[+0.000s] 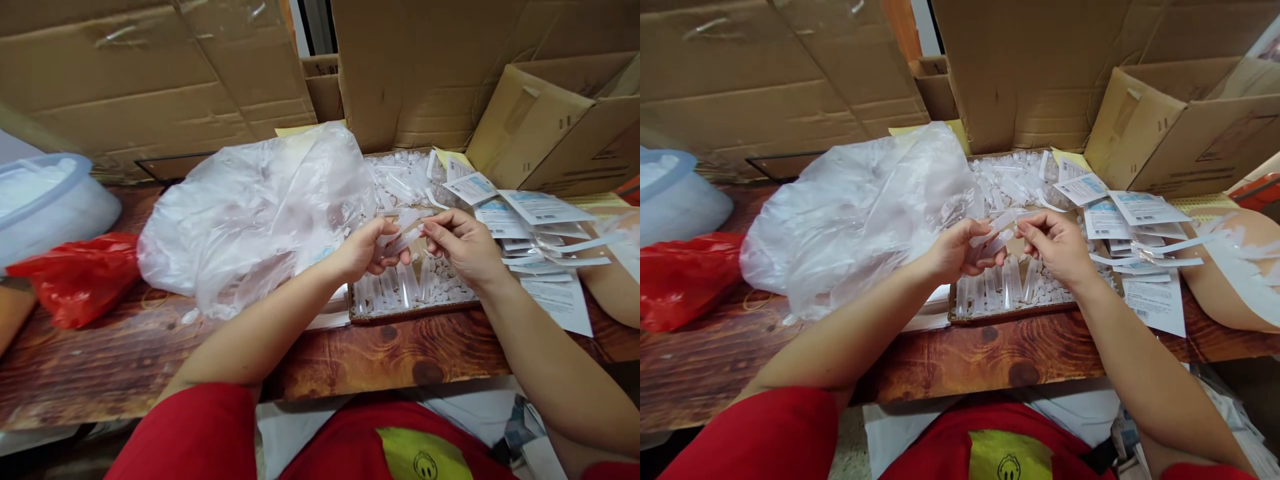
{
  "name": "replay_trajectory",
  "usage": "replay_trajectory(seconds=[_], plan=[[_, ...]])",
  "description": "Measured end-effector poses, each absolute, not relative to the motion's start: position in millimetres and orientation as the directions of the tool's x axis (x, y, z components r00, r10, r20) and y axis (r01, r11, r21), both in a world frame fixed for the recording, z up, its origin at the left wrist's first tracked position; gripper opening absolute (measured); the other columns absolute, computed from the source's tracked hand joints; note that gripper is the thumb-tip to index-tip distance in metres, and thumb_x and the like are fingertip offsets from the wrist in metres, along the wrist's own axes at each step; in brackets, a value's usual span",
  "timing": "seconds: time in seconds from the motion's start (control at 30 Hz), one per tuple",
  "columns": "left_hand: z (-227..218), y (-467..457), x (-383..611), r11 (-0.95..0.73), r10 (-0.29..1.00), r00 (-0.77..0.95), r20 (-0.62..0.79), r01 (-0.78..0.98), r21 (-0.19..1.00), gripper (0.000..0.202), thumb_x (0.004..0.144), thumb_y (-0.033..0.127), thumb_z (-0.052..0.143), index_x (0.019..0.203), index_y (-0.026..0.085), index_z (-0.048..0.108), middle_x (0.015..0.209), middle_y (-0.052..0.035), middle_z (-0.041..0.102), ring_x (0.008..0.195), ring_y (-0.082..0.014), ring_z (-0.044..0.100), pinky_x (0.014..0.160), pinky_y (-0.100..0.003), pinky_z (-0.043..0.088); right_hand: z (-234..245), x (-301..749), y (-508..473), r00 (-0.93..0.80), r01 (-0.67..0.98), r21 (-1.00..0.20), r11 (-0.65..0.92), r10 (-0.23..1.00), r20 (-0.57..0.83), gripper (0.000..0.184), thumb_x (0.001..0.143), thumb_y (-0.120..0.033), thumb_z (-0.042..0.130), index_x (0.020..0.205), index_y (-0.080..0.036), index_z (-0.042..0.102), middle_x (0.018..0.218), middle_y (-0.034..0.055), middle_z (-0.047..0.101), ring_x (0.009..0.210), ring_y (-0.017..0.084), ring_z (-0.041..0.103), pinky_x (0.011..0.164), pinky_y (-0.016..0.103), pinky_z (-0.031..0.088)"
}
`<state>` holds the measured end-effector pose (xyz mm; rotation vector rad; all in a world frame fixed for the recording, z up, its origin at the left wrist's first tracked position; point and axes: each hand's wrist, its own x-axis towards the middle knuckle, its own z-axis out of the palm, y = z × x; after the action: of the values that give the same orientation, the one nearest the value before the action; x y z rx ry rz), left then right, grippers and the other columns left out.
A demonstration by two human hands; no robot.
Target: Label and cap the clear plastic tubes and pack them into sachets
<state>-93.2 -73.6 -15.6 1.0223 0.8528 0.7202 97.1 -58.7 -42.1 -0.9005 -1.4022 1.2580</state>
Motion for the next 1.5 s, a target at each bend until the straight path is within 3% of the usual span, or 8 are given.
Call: replay_trajectory(seconds=[0.27, 0.53, 0.77, 1.0, 1.2, 1.33, 1.5], plan=[[-22.1, -78.1, -95.2, 0.149, 0.911, 0.381, -0.16, 0.059, 0.987, 0.018, 0.093, 0.042, 0.047, 0.096, 0.025, 0.043, 0.059, 0.0052, 0.057, 0.04, -0.0078, 0.034, 0.04, -0.018, 0.023, -33.2, 94.8, -69.8, -0.206, -0.09, -0.951, 0.297, 0.929, 0.309, 0.044, 0.074, -0.062, 0.085, 0.084, -0.022, 0.072, 0.076, -0.0002, 0.071, 0.055, 0.01, 0.059, 0.051, 0.026, 0.051], [-12.4, -84.9, -87.8, 0.115, 0.957, 0.248, -0.151, 0.153, 0.982, 0.016, 0.102, 0.034, 0.045, 0.09, 0.024, 0.039, 0.064, 0.0085, 0.046, 0.048, -0.0056, 0.038, 0.051, -0.018, 0.035, -35.7, 92.8, -77.3, -0.2, -0.037, -0.917, 0.398, 0.896, 0.397, 0.037, 0.081, -0.058, 0.082, 0.084, -0.023, 0.072, 0.075, 0.0003, 0.072, 0.055, 0.01, 0.06, 0.052, 0.026, 0.052], [-19.1, -85.9, -90.4, -0.027, 0.97, 0.24, -0.028, 0.224, 0.974, 0.021, 0.102, 0.039, 0.044, 0.089, 0.024, 0.039, 0.065, 0.0064, 0.049, 0.06, -0.0098, 0.049, 0.061, -0.024, 0.039, -36.4, 92.8, -76.2, -0.237, -0.086, -0.965, 0.248, 0.936, 0.262, 0.043, 0.074, -0.061, 0.086, 0.08, -0.022, 0.07, 0.067, -0.0018, 0.069, 0.049, 0.008, 0.054, 0.045, 0.023, 0.045], [-17.3, -91.9, -86.4, -0.205, 0.976, 0.159, 0.148, 0.443, 0.873, 0.024, 0.1, 0.037, 0.049, 0.087, 0.025, 0.033, 0.067, 0.0038, 0.049, 0.063, -0.0146, 0.049, 0.065, -0.031, 0.036, -35.5, 86.7, -84.2, -0.129, -0.078, -0.952, 0.297, 0.943, 0.305, 0.039, 0.075, -0.058, 0.086, 0.079, -0.022, 0.072, 0.066, -0.0012, 0.069, 0.047, 0.008, 0.052, 0.045, 0.024, 0.044], [-18.4, -92.6, -85.3, -0.295, 0.955, 0.154, 0.254, 0.602, 0.742, 0.025, 0.097, 0.038, 0.048, 0.088, 0.026, 0.029, 0.064, 0.0052, 0.044, 0.058, -0.0162, 0.043, 0.06, -0.031, 0.031, -34.2, 81.2, -86.3, -0.166, -0.098, -0.954, 0.282, 0.941, 0.296, 0.042, 0.076, -0.058, 0.085, 0.074, -0.02, 0.068, 0.063, -0.0011, 0.068, 0.045, 0.007, 0.052, 0.043, 0.022, 0.042], [-18.3, -91.4, -88.7, -0.331, 0.943, 0.195, 0.268, 0.602, 0.726, 0.024, 0.097, 0.041, 0.048, 0.089, 0.026, 0.03, 0.065, 0.0043, 0.046, 0.059, -0.0168, 0.045, 0.06, -0.032, 0.032, -33.2, 84.3, -82.1, -0.218, -0.092, -0.959, 0.268, 0.934, 0.282, 0.042, 0.075, -0.058, 0.086, 0.077, -0.019, 0.068, 0.063, -0.0023, 0.066, 0.046, 0.007, 0.053, 0.045, 0.022, 0.043], [-18.6, -89.9, -94.1, -0.363, 0.93, 0.244, 0.276, 0.474, 0.802, 0.023, 0.1, 0.044, 0.045, 0.091, 0.025, 0.035, 0.07, 0.002, 0.057, 0.064, -0.0164, 0.054, 0.064, -0.032, 0.04, -31.5, 91.9, -78.5, -0.27, -0.074, -0.946, 0.317, 0.907, 0.324, 0.038, 0.082, -0.055, 0.081, 0.091, -0.02, 0.073, 0.068, -0.003, 0.066, 0.049, 0.007, 0.052, 0.047, 0.022, 0.045]])
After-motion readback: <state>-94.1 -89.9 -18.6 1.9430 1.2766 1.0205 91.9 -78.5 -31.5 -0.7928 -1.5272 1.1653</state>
